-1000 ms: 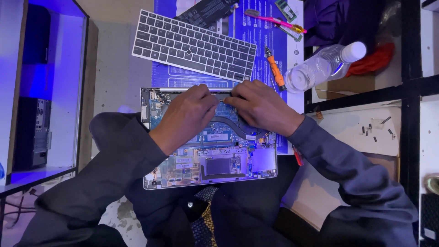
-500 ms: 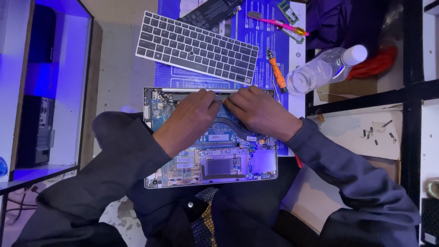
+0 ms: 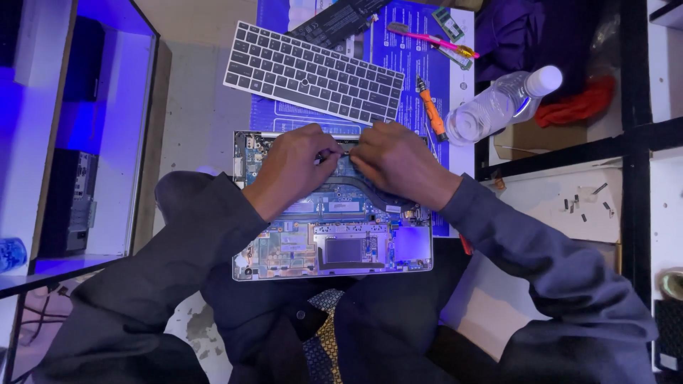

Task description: The person is performing the final assembly of a laptop, focusing on connecting internal ribbon cables to the motherboard.

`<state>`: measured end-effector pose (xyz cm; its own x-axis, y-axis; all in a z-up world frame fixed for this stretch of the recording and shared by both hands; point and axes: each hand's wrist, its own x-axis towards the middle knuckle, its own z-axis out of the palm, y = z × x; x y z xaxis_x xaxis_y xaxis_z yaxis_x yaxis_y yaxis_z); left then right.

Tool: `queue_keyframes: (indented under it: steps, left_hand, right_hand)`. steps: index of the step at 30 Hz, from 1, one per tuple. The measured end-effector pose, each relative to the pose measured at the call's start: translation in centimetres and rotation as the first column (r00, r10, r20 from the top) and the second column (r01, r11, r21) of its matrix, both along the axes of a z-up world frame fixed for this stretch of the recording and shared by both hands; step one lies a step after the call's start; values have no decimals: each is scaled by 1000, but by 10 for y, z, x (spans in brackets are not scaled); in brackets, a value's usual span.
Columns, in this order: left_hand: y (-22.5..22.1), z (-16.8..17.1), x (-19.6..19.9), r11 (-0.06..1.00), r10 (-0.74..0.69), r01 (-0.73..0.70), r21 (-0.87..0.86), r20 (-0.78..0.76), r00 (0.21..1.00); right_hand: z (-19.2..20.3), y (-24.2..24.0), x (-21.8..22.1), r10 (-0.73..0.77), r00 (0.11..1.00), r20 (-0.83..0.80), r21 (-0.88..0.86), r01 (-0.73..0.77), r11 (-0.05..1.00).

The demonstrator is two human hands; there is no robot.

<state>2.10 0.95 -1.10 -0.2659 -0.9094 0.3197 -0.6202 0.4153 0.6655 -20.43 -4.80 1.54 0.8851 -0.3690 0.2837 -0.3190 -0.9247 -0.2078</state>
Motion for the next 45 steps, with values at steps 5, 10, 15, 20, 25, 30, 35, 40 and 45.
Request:
queue_keyframes:
  steps: [5,10,15,20,25,30,35,40,45]
  left_hand:
    - [-16,0,2,960,89,-79,267,-25,996]
    - [-29,6,4,909,61,-51,413,-10,998]
    - [-37,17,4,855,38,-47,517,28,999]
    - [-42,16,6,854,28,-43,519,37,999]
    - [-44,22,6,848,7,-36,529,55,998]
    - [-45,22,9,875,-19,-19,483,74,997]
    - [-31,36,24,843,-21,47,537,-54,998]
    - [-5,49,44,872,-32,119,475,-186,982]
    - [12,37,41,979,-44,72,192,-149,988]
  right_hand:
    - [5,-13,9,-179,981,74,412,133,901]
    - [7,-24,18,-323,944,-63,541,304,784]
    - [14,-30,28,-266,954,-138,556,297,776]
    - [16,-33,28,-195,963,-186,513,265,817]
    - [19,-31,29,-93,963,-254,401,192,896]
    - [8,-26,27,57,955,-290,164,-9,986]
    - [29,-21,26,102,974,-203,282,-42,958]
    - [28,-20,23,51,997,-52,415,-24,910]
    - [13,-16,30,25,997,78,372,-53,927]
